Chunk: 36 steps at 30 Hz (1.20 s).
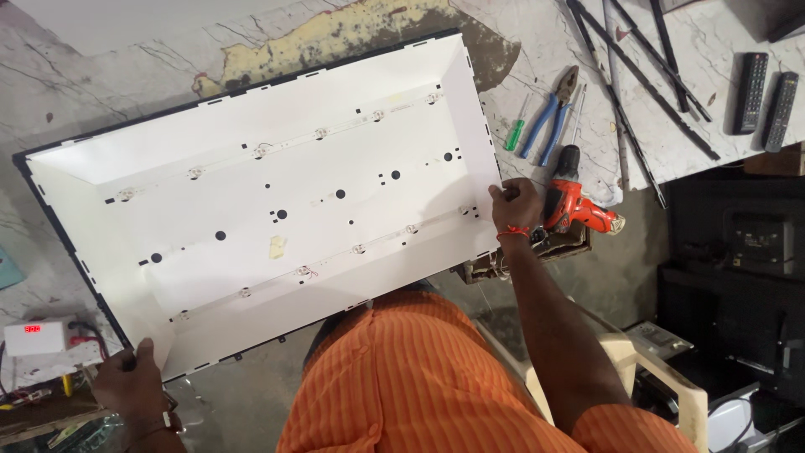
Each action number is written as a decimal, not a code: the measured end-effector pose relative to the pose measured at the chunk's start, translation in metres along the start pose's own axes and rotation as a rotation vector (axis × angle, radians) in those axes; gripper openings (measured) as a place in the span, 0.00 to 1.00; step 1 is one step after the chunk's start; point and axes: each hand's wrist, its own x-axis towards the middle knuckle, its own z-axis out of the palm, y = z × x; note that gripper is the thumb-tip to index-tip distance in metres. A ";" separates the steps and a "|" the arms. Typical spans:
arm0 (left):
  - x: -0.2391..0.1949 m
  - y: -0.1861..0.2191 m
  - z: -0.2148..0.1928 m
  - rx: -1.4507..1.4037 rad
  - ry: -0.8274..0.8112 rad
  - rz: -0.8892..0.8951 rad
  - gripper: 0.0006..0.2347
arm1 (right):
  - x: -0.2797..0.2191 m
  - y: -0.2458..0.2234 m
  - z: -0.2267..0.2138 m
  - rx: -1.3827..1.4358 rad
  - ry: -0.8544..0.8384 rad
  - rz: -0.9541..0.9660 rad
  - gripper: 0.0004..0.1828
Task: The person installs LED light strips into a white rectangular fixture. They connect wires to the strips, test the lights, and then remove one strip from the fixture.
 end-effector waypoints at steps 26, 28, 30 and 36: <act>-0.018 0.046 -0.005 -0.410 -0.022 -0.395 0.11 | 0.014 0.055 0.017 0.218 -0.151 -0.037 0.13; -0.022 0.057 -0.007 -0.369 0.017 -0.323 0.11 | 0.013 0.058 0.020 0.236 -0.138 -0.010 0.12; -0.024 0.063 -0.009 -0.354 0.045 -0.330 0.11 | 0.013 0.059 0.021 0.293 -0.155 0.013 0.12; -0.022 0.067 -0.009 -0.499 0.012 -0.337 0.10 | 0.015 0.058 0.017 0.181 -0.140 -0.055 0.11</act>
